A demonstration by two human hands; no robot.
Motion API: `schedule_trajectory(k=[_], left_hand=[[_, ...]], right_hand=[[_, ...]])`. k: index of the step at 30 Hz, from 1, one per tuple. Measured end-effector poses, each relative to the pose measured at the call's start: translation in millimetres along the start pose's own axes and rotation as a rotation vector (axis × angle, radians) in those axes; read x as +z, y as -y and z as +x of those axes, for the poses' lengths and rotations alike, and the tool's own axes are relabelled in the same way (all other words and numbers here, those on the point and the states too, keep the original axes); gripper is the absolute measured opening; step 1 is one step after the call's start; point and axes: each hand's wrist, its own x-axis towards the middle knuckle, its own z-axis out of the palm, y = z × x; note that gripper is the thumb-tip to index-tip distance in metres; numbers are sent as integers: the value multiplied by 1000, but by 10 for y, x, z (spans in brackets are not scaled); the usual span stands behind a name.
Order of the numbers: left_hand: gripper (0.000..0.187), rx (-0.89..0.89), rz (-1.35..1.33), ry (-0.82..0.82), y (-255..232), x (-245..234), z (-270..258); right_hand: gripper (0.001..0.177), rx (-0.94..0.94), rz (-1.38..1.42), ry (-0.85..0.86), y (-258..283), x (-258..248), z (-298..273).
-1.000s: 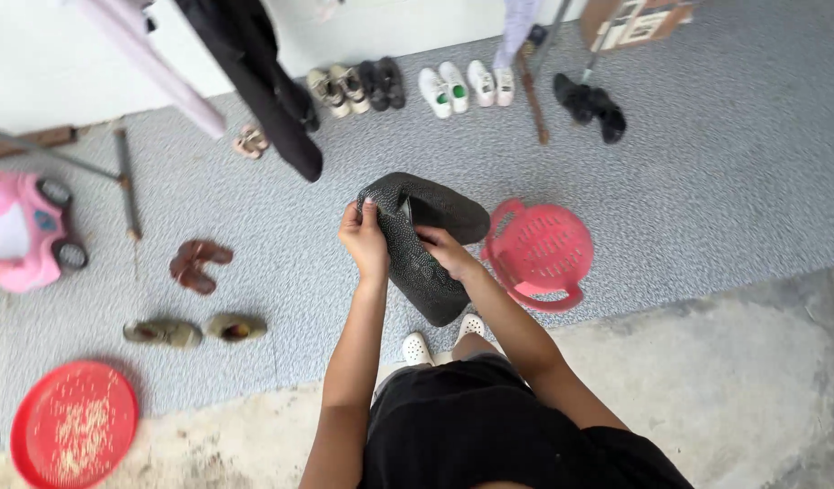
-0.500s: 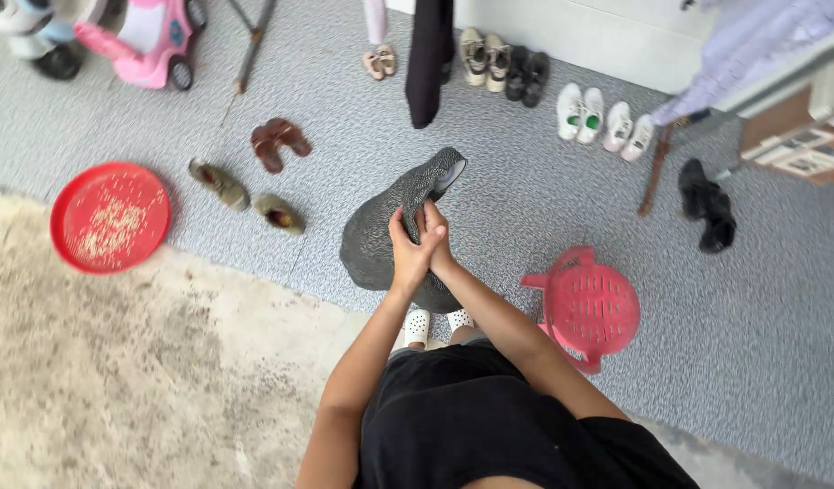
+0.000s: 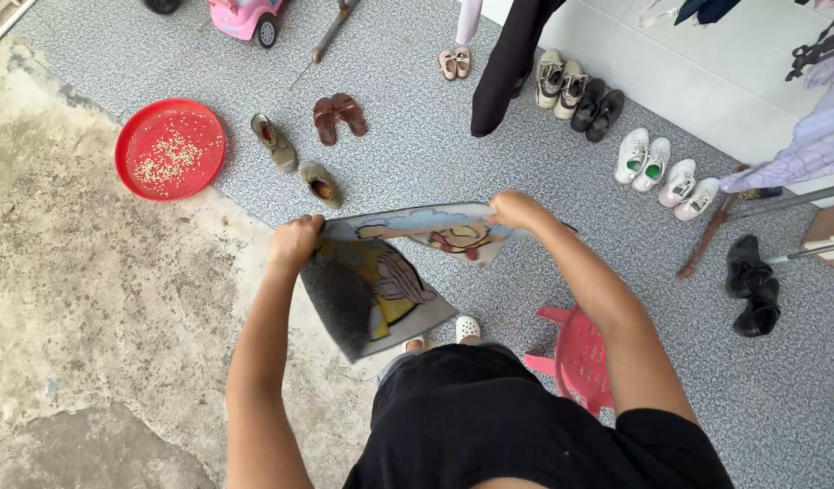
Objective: The person removes mats from a washing machine, shakes them out, and hangs them on a wire fence and a drying rack using a hanger.
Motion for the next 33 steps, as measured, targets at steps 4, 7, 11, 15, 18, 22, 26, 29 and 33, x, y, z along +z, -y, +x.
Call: schedule_trajectory(k=[4,7,11,15,18,22,26,29,33], left_hand=[[15,-129,153,72,82,-293,292],[15,-145,100,-366,-17,-943,240],[38,-37,64,-803,-199,-637,-232],[20,-201,-228,130,-374,-166,-484],[29,-309,-315,48,-306,41,-414],[20,-272,-432,-28,-177,192,-180],[24,-294,-414,51,-165,263,-12],[26,-230,-453,81,-217,259,99],[39,-137,-520,55,-483,131,450]], right_hand=[[16,106,-154,-226,377,-582,193],[22,-14,-254,-607,573,-1105,-92],[39,-226,-208,-1297,448,-358,-243],[56,94,-95,-25,375,766,-125],[51,30,-140,-159,332,861,-87],[36,89,-33,-364,246,735,-43],[19,244,-190,-332,231,681,-111],[14,287,-184,-390,121,777,-344],[27,416,-75,-403,-5,877,-613]])
